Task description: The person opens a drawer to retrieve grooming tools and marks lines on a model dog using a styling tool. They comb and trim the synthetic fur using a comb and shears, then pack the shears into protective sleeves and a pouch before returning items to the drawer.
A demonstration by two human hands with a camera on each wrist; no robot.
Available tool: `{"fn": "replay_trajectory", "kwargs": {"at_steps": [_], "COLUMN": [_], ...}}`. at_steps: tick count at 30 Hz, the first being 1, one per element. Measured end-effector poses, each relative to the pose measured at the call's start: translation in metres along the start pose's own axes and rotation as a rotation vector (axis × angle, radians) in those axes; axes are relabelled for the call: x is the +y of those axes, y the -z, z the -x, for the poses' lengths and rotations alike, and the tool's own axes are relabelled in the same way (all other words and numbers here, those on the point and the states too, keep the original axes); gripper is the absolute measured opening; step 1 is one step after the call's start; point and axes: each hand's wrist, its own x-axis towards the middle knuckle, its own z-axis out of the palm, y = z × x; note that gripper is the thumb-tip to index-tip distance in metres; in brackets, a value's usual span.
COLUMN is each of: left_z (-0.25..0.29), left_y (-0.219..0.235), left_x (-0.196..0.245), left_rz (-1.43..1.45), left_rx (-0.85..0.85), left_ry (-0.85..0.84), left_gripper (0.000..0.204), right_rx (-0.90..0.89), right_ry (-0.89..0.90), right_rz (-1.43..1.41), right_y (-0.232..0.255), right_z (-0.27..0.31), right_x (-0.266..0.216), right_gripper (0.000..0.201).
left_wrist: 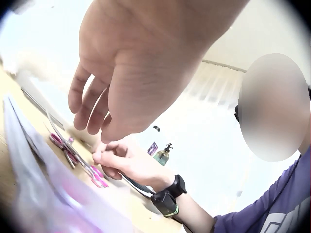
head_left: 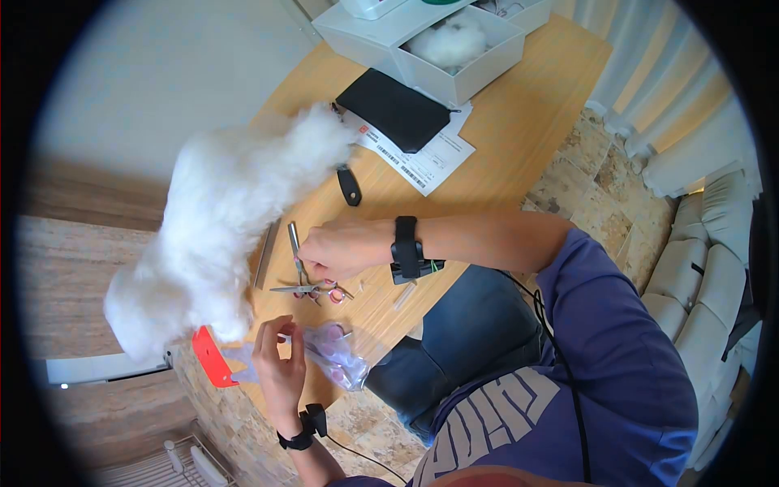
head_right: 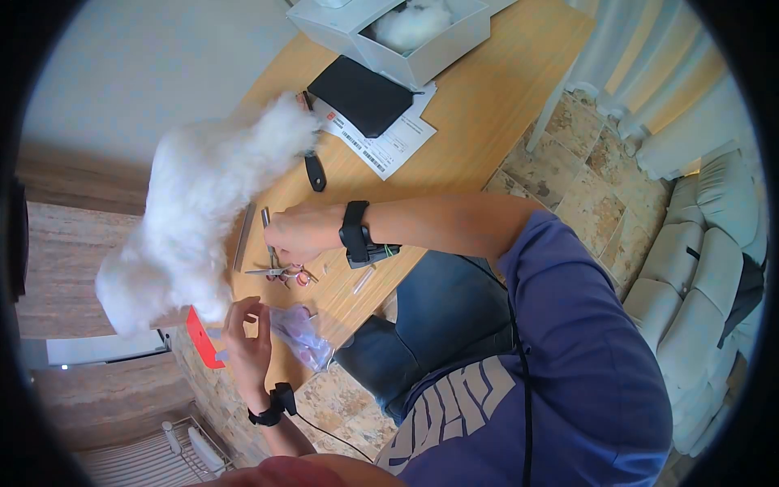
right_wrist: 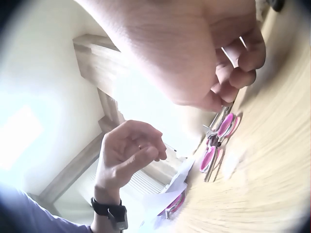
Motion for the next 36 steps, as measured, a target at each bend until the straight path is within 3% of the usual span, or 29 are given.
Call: {"fn": "replay_trajectory", "kwargs": {"at_steps": [4,5,6,7,8,13,17,19,21,23,24,26,27,29,30,31,34,36], "left_z": [0.011,0.01,0.011,0.008,0.005,-0.017,-0.018,-0.022,-0.028,-0.033,-0.035,-0.043,-0.048,-0.06,-0.065,-0.069,-0.074,-0.072], "left_y": [-0.018,-0.027,-0.033,-0.041,-0.05,-0.075,-0.093,-0.089,-0.085,-0.085,-0.082,-0.078,-0.076,-0.072,-0.067,-0.064,-0.036,-0.02], "left_x": [0.023,0.037,0.053,0.067,0.073,0.082,0.081,0.083,0.081,0.071,0.069,0.065,0.062,0.052,0.047,0.042,0.041,0.041], "left_rz": [0.061,0.061,0.061,0.048,0.052,-0.024,0.077,0.134,0.199,0.285,0.324,0.417,0.501,0.496,0.501,0.506,0.556,0.62], "left_rx": [-0.022,-0.062,-0.12,-0.13,-0.138,-0.201,-0.237,-0.277,-0.29,-0.456,-0.511,-0.556,-0.631,-0.544,-0.45,-0.355,-0.244,-0.224], "left_ry": [-0.148,-0.203,-0.242,-0.341,-0.408,-0.552,-0.609,-0.588,-0.578,-0.588,-0.54,-0.477,-0.398,-0.469,-0.487,-0.5,-0.437,-0.322], "left_gripper": [0.02,0.024,0.026,0.03,0.037,0.044,0.033,0.028,0.023,0.019,0.016,0.016,0.015,0.015,0.014,0.014,0.011,0.01], "right_rx": [0.151,0.074,0.104,0.247,0.277,0.254,0.334,0.449,0.514,0.557,0.547,0.846,0.844,0.792,0.686,0.686,0.373,0.356], "right_ry": [0.128,0.091,0.003,0.138,0.213,0.021,-0.101,0.078,0.098,-0.078,-0.067,-0.25,-0.237,-0.048,-0.002,0.013,-0.457,-0.443], "right_rz": [-0.067,-0.165,-0.438,-0.301,-0.22,-0.239,-0.491,-0.301,-0.334,-0.33,-0.297,-0.162,-0.139,0.854,1.106,1.12,0.706,0.714], "right_y": [-0.007,0.007,-0.002,-0.006,0.001,0.055,0.085,0.091,0.107,0.133,0.146,0.169,0.18,0.202,0.209,0.21,0.207,0.208], "right_z": [-0.006,-0.003,-0.01,-0.018,-0.023,-0.006,0.038,0.053,0.07,0.09,0.094,0.101,0.104,0.11,0.118,0.126,0.126,0.129], "right_x": [0.006,0.0,0.006,0.017,0.024,0.015,0.016,0.04,0.035,0.033,0.035,0.04,0.044,0.055,0.064,0.073,0.047,0.05], "right_gripper": [0.01,0.009,0.015,0.017,0.013,0.019,0.018,0.016,0.011,0.01,0.01,0.009,0.009,0.027,0.037,0.037,0.04,0.041]}}
